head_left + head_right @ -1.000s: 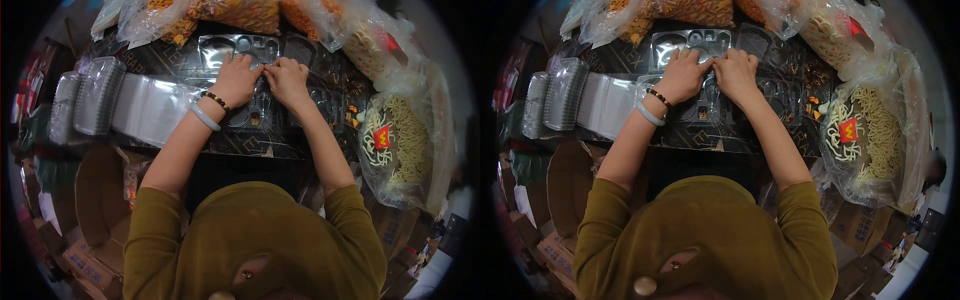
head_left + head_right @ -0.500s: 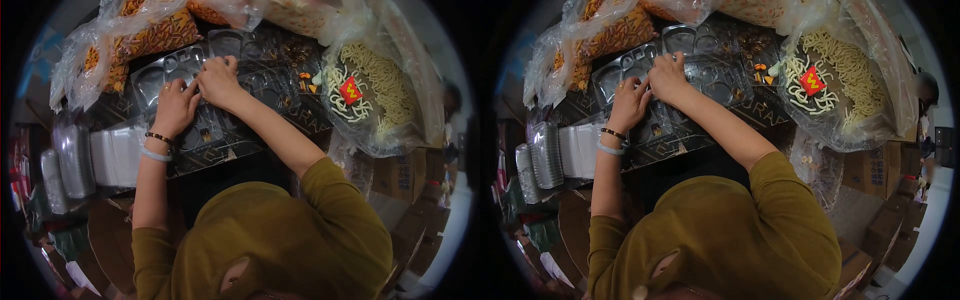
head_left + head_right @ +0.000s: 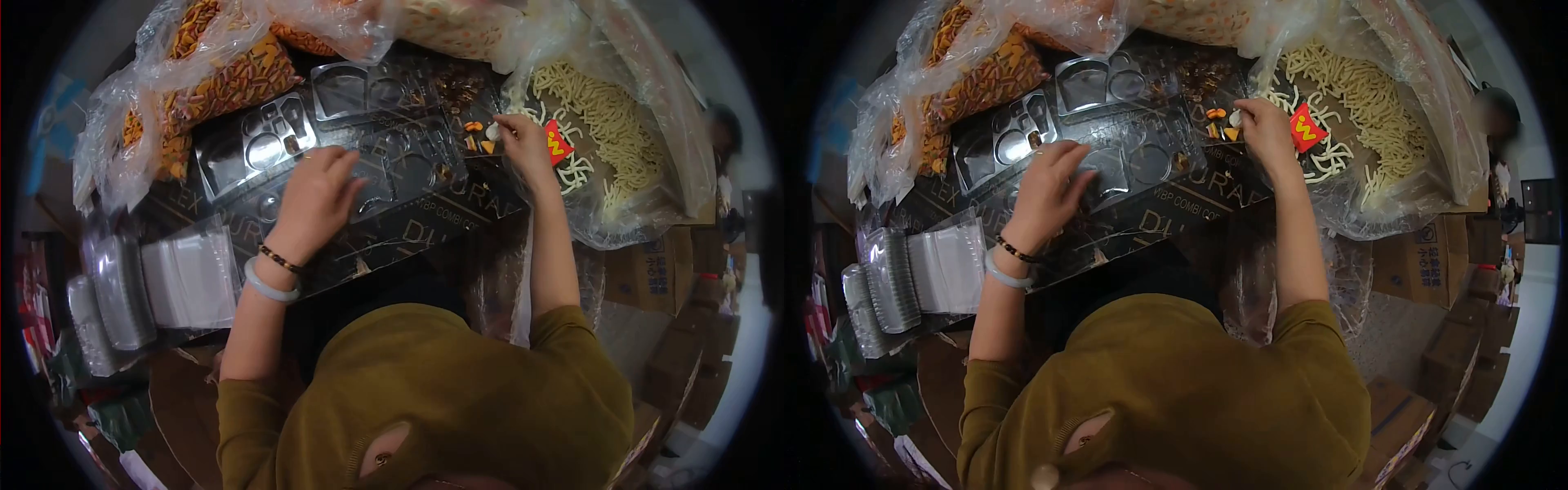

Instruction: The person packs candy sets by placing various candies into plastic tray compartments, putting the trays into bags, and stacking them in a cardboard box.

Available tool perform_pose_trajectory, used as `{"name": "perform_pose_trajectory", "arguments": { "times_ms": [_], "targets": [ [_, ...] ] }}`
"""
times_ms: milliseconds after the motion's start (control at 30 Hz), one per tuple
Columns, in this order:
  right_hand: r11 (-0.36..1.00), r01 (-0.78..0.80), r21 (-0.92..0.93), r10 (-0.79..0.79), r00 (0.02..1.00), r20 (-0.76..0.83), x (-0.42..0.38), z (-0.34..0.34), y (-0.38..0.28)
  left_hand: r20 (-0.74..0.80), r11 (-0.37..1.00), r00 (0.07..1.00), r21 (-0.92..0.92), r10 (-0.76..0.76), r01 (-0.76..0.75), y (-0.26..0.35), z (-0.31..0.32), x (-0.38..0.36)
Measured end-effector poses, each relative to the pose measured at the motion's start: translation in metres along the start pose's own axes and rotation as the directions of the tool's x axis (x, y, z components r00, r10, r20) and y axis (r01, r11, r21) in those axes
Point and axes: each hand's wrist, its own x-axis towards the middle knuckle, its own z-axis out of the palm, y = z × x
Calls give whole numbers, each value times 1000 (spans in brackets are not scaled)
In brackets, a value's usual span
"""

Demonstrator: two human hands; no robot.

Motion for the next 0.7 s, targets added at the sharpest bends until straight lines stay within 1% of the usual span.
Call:
{"name": "perform_pose_trajectory", "arguments": {
  "times_ms": [33,67,100,133,200,267,400,467,500,533,600,633,700],
  "targets": [
    [995,81,-56,-82,997,-3,1,-2,1,30,993,999,-116,31,-28,12,11,6],
    [980,162,-112,-163,987,0,1,-4,-1,5,985,997,-156,83,-81,21,24,17],
    [956,242,-166,-244,970,9,2,-6,-2,29,977,995,-196,91,-84,28,37,29],
    [951,239,-197,-240,971,23,0,-8,-6,52,969,993,-232,102,-88,32,49,44],
    [970,124,-207,-111,991,75,-8,-15,-18,117,977,983,-181,139,-116,30,84,74],
    [976,26,-218,5,990,138,-18,-16,-21,139,976,976,-162,170,-147,31,112,105],
    [981,29,-192,-7,993,116,-25,-6,-9,270,983,946,-57,182,-173,34,154,145],
    [990,-10,-139,15,999,39,-24,-4,-6,356,982,918,3,174,-187,31,168,154],
    [994,-25,-110,25,1000,1,-21,-4,-5,390,984,907,8,160,-177,31,169,156],
    [995,-40,-94,42,999,10,-17,-8,-2,376,988,915,-12,145,-152,30,169,158],
    [952,213,-220,-227,973,-38,-2,-11,3,353,994,929,-47,110,-99,30,168,154],
    [919,313,-241,-316,948,26,8,-13,3,318,991,939,-70,130,-114,29,164,150],
    [830,443,-340,-390,896,215,23,-6,16,253,986,956,-117,149,-123,29,150,140]
  ]
}}
